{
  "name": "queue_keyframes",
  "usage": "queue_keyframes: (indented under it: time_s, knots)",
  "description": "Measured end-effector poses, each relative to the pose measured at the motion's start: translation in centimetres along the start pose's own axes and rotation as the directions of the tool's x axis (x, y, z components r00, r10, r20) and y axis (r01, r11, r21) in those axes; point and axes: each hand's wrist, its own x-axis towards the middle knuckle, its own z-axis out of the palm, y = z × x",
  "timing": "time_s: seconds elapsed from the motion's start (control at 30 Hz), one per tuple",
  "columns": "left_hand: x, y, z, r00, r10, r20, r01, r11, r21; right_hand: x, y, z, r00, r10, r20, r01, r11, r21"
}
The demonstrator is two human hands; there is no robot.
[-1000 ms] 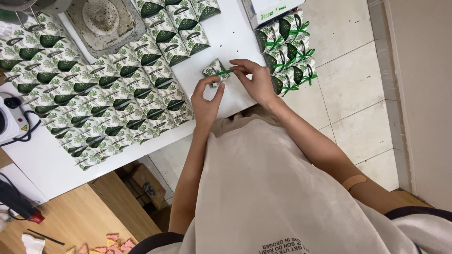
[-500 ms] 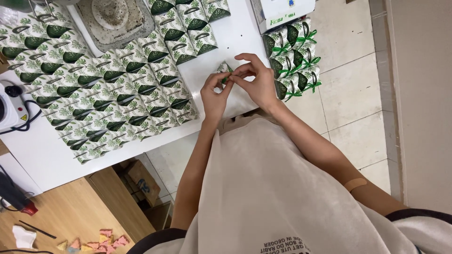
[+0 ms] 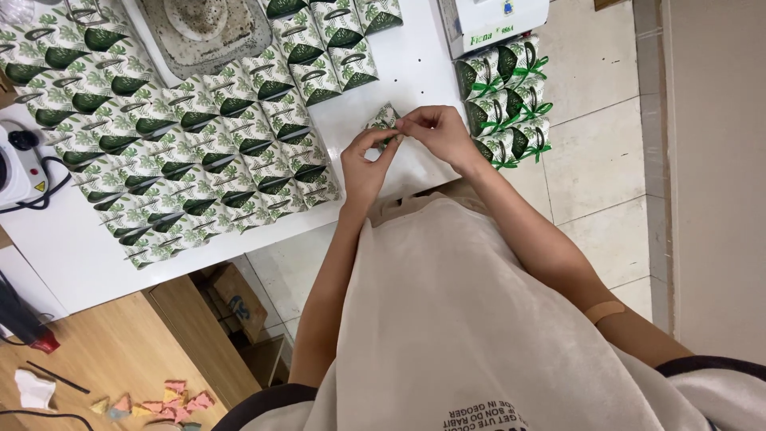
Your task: Tying green ribbons around small square packages with leaf-patterned wrapping.
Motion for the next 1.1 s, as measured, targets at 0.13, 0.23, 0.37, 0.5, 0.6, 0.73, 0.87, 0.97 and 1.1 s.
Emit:
queue_keyframes:
  time_s: [0.13,0.23,0.37,0.5,0.6,0.73,0.87,0.97,1.1]
  knots:
    - [-0.3,-1.5,0.3,0.996,-0.093,0.008,0.094,0.993,-0.073,-0.1,0.5,0.3,1.000,-0.014,0.017,0.013,0.999,0.031]
    - [0.0,-3.8,0.5,0.977,-0.204,0.061,0.213,0.937,-0.276,-0.5,1.0,0.3,1.000,-0.021,-0.024,0.020,1.000,-0.011]
    - [0.4,-4.7,0.1,0.940,-0.304,0.155,0.341,0.819,-0.461,-1.4,1.6,0.0,0.997,-0.043,-0.063,0.040,0.998,-0.037]
    - [0.4,-4.8,0.0,0.923,-0.331,0.195,0.384,0.795,-0.469,-2.2,2.3,-0.1,0.999,0.038,-0.025,-0.041,0.989,-0.143]
    - [0.1,-2.9,-0.2,0.970,-0.220,0.107,0.238,0.950,-0.203,-2.5,1.2,0.2,0.997,-0.063,-0.035,0.056,0.981,-0.187]
    - [-0.7,-0.8,-1.2,0.994,0.074,0.076,-0.094,0.948,0.303,-2.3,-2.1,0.4,0.966,-0.256,-0.041,0.239,0.939,-0.246]
    - [-1.3,-1.4,-1.4,0.881,0.434,0.191,-0.465,0.714,0.524,-1.2,-3.0,0.8,0.965,-0.253,0.074,0.263,0.920,-0.291]
    - [-1.4,-1.6,-1.4,0.826,0.525,0.206,-0.547,0.659,0.515,-0.6,-2.3,1.2,0.981,-0.162,0.104,0.186,0.934,-0.304]
    - [-1.5,-1.6,-1.3,0.809,0.548,0.214,-0.576,0.666,0.473,0.2,0.1,1.2,0.992,-0.027,0.125,0.049,0.982,-0.183]
